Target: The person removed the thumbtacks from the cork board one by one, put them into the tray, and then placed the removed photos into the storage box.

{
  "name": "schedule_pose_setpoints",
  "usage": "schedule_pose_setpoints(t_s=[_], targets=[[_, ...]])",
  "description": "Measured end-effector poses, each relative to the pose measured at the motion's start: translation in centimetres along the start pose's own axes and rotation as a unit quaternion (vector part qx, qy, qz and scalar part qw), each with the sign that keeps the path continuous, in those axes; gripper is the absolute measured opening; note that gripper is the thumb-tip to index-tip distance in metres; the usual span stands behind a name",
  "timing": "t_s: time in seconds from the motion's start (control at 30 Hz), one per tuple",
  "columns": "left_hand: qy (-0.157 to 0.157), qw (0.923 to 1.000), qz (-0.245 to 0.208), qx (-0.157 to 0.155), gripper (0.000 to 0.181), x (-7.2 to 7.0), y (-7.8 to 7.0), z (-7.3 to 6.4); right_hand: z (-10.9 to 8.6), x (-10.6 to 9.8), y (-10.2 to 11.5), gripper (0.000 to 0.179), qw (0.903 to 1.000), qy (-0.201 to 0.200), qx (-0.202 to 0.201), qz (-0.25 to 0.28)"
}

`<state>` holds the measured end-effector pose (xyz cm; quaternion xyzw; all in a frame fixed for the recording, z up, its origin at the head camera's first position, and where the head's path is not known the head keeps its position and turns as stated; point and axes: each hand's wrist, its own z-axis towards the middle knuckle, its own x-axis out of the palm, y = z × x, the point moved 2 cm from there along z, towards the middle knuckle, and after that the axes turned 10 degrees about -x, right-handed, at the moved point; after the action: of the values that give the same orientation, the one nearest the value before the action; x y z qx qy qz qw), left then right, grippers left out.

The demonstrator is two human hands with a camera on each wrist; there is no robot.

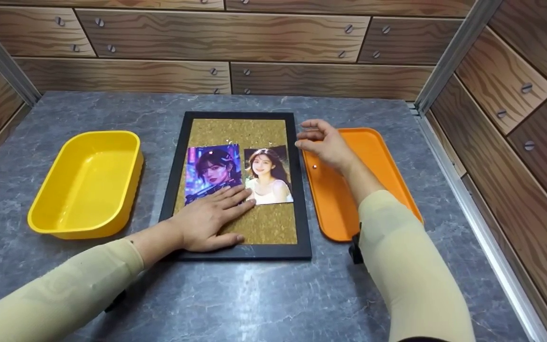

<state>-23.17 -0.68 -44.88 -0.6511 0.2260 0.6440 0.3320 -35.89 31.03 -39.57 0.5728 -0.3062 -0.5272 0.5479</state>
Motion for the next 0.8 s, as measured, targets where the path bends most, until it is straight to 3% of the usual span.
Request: schedule_pose_setpoints(t_s=[0.4,0.8], targets=[[0.006,1.0,0.0,-0.005,0.082,-0.1,0.0,-0.1,0.9,1.9,-0.1,0.063,0.9993,0.028,0.025,0.003],[0.004,1.0,0.0,-0.002,0.083,0.0,0.0,0.1,0.8,2.5,-0.4,0.069,0.997,0.052,0.038,-0.043]])
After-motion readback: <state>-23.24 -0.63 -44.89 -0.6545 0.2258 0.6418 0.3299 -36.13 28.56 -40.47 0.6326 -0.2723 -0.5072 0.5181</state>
